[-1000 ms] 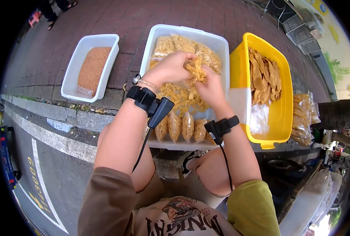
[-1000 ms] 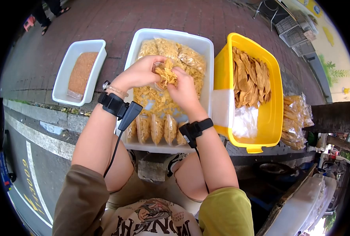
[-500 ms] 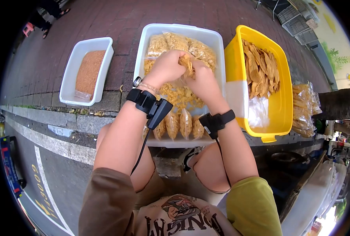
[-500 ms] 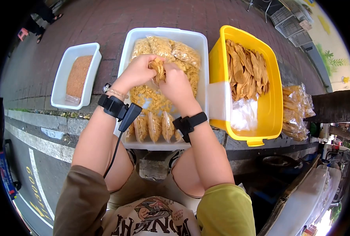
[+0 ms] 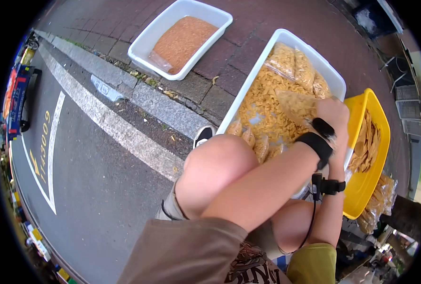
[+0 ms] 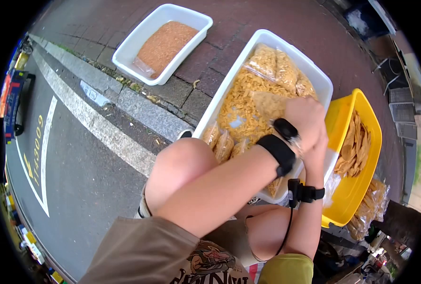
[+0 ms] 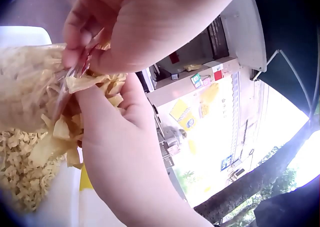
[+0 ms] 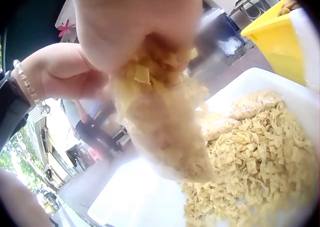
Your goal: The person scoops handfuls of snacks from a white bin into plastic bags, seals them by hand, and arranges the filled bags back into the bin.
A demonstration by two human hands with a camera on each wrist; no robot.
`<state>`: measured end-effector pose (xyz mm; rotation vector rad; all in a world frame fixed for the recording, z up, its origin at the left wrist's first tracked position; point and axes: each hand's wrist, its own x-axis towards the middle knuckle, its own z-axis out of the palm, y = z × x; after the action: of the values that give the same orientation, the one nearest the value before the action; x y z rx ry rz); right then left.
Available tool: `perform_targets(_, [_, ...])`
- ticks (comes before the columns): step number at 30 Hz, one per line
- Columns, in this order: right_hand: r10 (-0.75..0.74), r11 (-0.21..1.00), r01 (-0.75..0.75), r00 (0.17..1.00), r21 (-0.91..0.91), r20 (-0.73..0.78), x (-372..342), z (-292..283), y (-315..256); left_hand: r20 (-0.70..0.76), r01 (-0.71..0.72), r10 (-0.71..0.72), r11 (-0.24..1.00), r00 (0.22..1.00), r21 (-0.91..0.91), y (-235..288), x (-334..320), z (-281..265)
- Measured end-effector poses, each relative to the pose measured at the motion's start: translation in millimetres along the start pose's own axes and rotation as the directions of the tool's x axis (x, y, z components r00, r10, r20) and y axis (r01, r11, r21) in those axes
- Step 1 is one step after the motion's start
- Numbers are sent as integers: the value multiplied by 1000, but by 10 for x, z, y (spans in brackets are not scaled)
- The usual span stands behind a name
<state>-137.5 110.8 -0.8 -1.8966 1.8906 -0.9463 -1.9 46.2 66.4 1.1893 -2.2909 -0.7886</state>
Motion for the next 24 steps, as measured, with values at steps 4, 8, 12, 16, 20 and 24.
perform_targets(4, [132,556,67,977,-828,168,434,-190,-829,116,-205,224,966,968,-158,-404,-1287,-426])
perform_targets(8, [77,548,211,951,-810,300,191,-718,-477,110,-257,301,919,947,-300,-791,-1962,-524])
perform_targets(12, [167,508,219,924,-833,344,113,-938,-445,76,-265,305,907,949,-327,-829,-2034,-399])
perform_targets(16, [126,430,257,932,-866,339,65,-936,-477,66,-284,324,898,944,-335,-817,-2060,-361])
perform_targets(20, [52,124,324,942,-938,332,245,-460,-661,69,-291,326,905,943,-310,-645,-1737,-297])
perform_targets(24, [214,900,-46,913,433,-348,9,-197,-29,-228,-89,66,992,971,-92,142,-220,177])
